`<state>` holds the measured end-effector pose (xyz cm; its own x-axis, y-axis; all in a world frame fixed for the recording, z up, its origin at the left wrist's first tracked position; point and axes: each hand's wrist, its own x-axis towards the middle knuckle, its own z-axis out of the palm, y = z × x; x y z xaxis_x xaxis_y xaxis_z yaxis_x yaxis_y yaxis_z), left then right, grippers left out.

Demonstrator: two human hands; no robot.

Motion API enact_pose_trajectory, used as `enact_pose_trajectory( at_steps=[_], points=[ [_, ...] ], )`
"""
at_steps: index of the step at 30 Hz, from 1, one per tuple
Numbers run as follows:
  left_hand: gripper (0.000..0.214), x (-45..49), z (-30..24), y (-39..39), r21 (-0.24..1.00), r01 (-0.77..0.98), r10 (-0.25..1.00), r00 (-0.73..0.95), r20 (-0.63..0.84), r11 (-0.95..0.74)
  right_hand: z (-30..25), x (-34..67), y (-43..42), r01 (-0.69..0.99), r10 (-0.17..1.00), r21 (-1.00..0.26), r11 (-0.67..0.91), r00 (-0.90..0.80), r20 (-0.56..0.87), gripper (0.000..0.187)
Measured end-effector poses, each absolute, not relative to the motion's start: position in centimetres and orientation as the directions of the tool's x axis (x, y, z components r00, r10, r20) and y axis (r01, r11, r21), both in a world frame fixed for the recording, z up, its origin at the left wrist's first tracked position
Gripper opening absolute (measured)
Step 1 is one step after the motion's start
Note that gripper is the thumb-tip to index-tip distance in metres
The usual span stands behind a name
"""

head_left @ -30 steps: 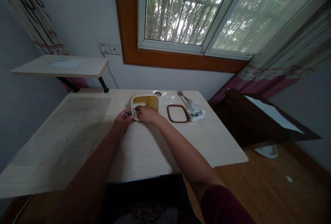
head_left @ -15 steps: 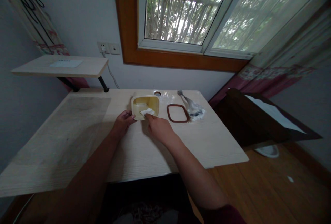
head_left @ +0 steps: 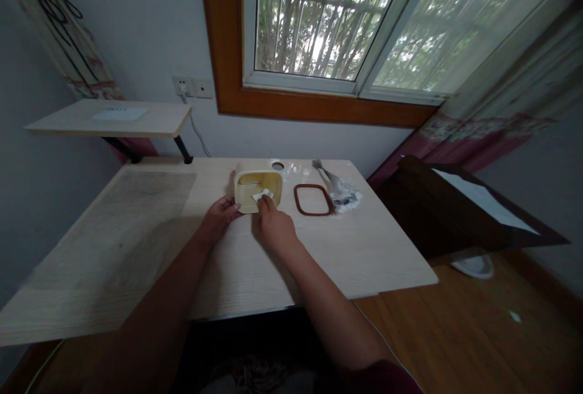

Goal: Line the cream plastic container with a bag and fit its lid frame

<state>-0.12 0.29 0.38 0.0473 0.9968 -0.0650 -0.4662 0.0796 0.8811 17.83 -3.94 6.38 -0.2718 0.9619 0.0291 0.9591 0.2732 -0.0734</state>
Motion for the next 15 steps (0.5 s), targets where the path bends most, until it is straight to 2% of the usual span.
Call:
enact_pose_trajectory(
  at_steps=[7,12,15],
  points=[
    [0.041,-0.3,0.1,0.3,0.907,-0.418,0.998,0.044,-0.036,0.051,6.2,17.0,-3.7,0.948,0.960,-0.150,0.280,-0.279,0.025,0.051],
    [0.041,-0.4,-0.3,0.3,0.938,-0.342,0.999,0.030,-0.042,0.050,6.2,16.1,-4.6,0.891,0.923,-0.242,0.384,-0.381,0.064,0.059],
    [0.040,-0.4,-0.4,0.2,0.943,-0.331,0.999,0.045,-0.028,0.042,6.5,16.6,-4.8,0.889,0.916,-0.226,0.398,-0.397,0.055,0.059]
  ],
)
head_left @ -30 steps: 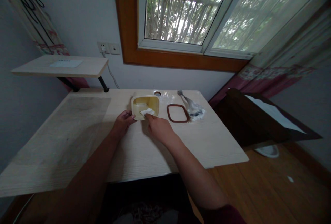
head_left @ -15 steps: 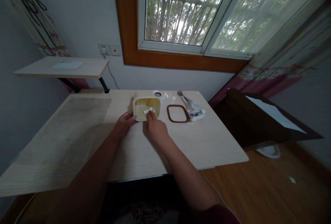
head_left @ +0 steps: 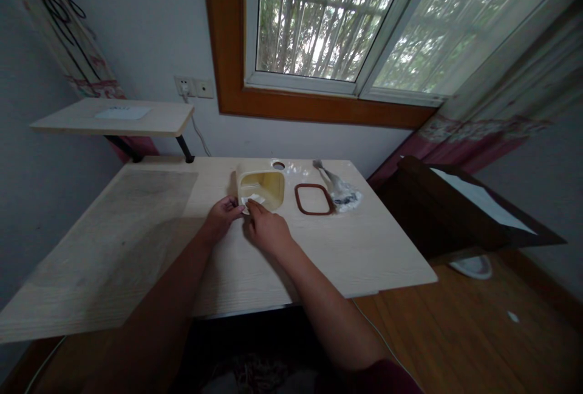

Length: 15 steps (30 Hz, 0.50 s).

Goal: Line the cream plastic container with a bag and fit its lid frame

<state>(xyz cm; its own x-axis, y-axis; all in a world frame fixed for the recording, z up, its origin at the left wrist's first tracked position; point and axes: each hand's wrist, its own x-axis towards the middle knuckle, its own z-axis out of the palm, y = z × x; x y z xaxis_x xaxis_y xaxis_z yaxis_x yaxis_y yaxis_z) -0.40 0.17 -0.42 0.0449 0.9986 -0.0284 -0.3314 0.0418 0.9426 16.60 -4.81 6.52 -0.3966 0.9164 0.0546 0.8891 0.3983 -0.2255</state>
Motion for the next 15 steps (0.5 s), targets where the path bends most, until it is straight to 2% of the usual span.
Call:
enact_pose_trajectory(
  at_steps=[7,15],
  points=[
    [0.038,0.0,-0.1,0.0,0.926,-0.375,0.998,0.055,-0.020,0.039,6.9,18.5,-4.6,0.957,0.962,-0.104,0.270,-0.272,-0.009,0.054],
    [0.036,-0.4,-1.0,0.2,0.956,-0.292,0.999,0.034,0.000,0.010,5.7,16.3,-5.3,0.928,0.946,-0.186,0.322,-0.320,0.042,0.058]
  ],
)
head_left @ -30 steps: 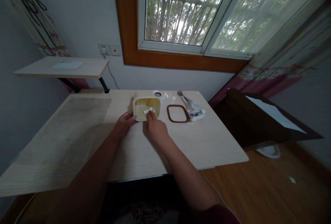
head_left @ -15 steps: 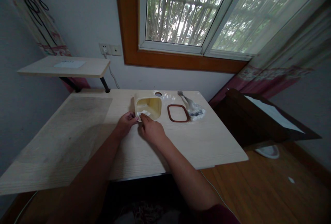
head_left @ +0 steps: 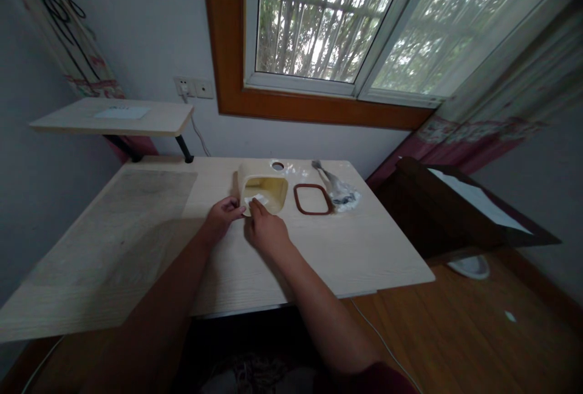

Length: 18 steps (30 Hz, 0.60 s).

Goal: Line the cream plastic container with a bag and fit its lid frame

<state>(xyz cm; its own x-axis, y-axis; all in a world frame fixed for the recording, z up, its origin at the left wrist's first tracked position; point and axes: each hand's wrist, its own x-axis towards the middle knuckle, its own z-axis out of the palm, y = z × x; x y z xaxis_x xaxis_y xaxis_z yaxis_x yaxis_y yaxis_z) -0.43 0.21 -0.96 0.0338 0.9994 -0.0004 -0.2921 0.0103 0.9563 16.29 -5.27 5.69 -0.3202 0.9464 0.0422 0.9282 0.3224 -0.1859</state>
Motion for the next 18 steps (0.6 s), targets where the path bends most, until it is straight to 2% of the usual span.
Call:
enact_pose_trajectory(
  at_steps=[5,9,12,18],
  points=[
    [0.034,-0.4,-1.2,0.2,0.949,-0.315,0.999,0.040,0.010,0.003,6.4,16.5,-5.5,0.911,0.930,-0.191,0.366,-0.366,0.039,0.061],
    [0.035,0.0,-0.3,-0.2,0.918,-0.392,0.997,0.078,-0.028,0.057,7.0,18.0,-5.1,0.955,0.958,-0.099,0.279,-0.284,-0.045,0.060],
    [0.034,0.2,0.2,-0.4,0.900,-0.425,0.992,0.113,-0.057,0.100,6.9,18.6,-5.0,0.969,0.969,-0.069,0.238,-0.242,-0.046,0.060],
    [0.031,0.1,0.1,-0.5,0.886,-0.452,0.989,0.142,-0.044,0.104,6.6,17.0,-5.5,0.936,0.952,-0.188,0.299,-0.305,-0.004,0.062]
  ],
)
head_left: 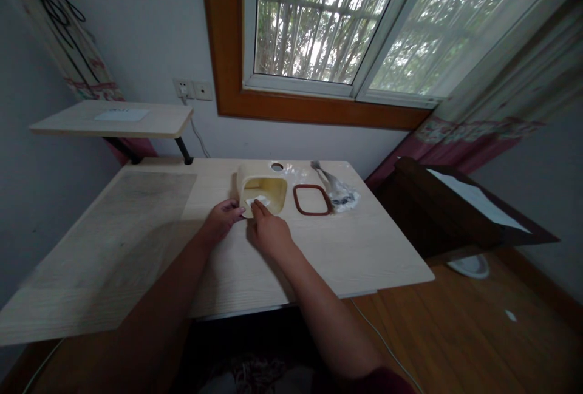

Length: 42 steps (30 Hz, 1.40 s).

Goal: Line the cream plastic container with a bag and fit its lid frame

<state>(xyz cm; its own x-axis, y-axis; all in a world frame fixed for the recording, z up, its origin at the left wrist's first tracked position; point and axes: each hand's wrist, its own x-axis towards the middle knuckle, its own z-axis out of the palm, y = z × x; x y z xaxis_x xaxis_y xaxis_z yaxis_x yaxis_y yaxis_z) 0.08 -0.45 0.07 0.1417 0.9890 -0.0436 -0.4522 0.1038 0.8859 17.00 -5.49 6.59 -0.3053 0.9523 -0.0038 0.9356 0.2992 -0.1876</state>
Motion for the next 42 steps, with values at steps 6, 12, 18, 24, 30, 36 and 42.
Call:
enact_pose_trajectory(
  at_steps=[6,12,18,24,30,36,42],
  points=[
    [0.032,-0.5,0.2,-0.3,0.865,-0.496,0.994,0.107,-0.027,0.077,7.2,16.1,-5.7,0.874,0.905,-0.238,0.423,-0.420,0.064,0.064],
    [0.037,-0.7,0.7,-0.5,0.836,-0.543,0.995,0.090,-0.035,0.078,8.1,17.2,-5.3,0.951,0.953,-0.069,0.302,-0.303,-0.015,0.056],
    [0.041,-1.1,0.5,-0.3,0.824,-0.562,0.994,0.113,-0.013,0.074,8.2,17.0,-4.0,0.943,0.944,-0.031,0.330,-0.329,0.029,0.043],
    [0.039,-1.0,0.5,-0.5,0.823,-0.566,0.997,0.070,-0.011,0.049,7.6,16.4,-2.4,0.928,0.928,-0.018,0.372,-0.371,0.042,0.041],
    [0.033,-0.4,0.6,-1.0,0.812,-0.583,1.000,-0.014,-0.028,0.015,6.4,15.1,-2.1,0.924,0.928,-0.093,0.372,-0.370,0.035,0.047],
    [0.036,-1.1,0.1,-0.6,0.816,-0.577,1.000,-0.025,-0.010,-0.006,5.6,14.1,-3.7,0.863,0.890,-0.220,0.455,-0.434,0.141,0.050],
    [0.030,-1.1,0.1,-0.5,0.799,-0.601,1.000,-0.019,0.024,-0.030,6.1,16.9,-4.0,0.914,0.929,-0.179,0.363,-0.342,0.138,0.052]
  ],
)
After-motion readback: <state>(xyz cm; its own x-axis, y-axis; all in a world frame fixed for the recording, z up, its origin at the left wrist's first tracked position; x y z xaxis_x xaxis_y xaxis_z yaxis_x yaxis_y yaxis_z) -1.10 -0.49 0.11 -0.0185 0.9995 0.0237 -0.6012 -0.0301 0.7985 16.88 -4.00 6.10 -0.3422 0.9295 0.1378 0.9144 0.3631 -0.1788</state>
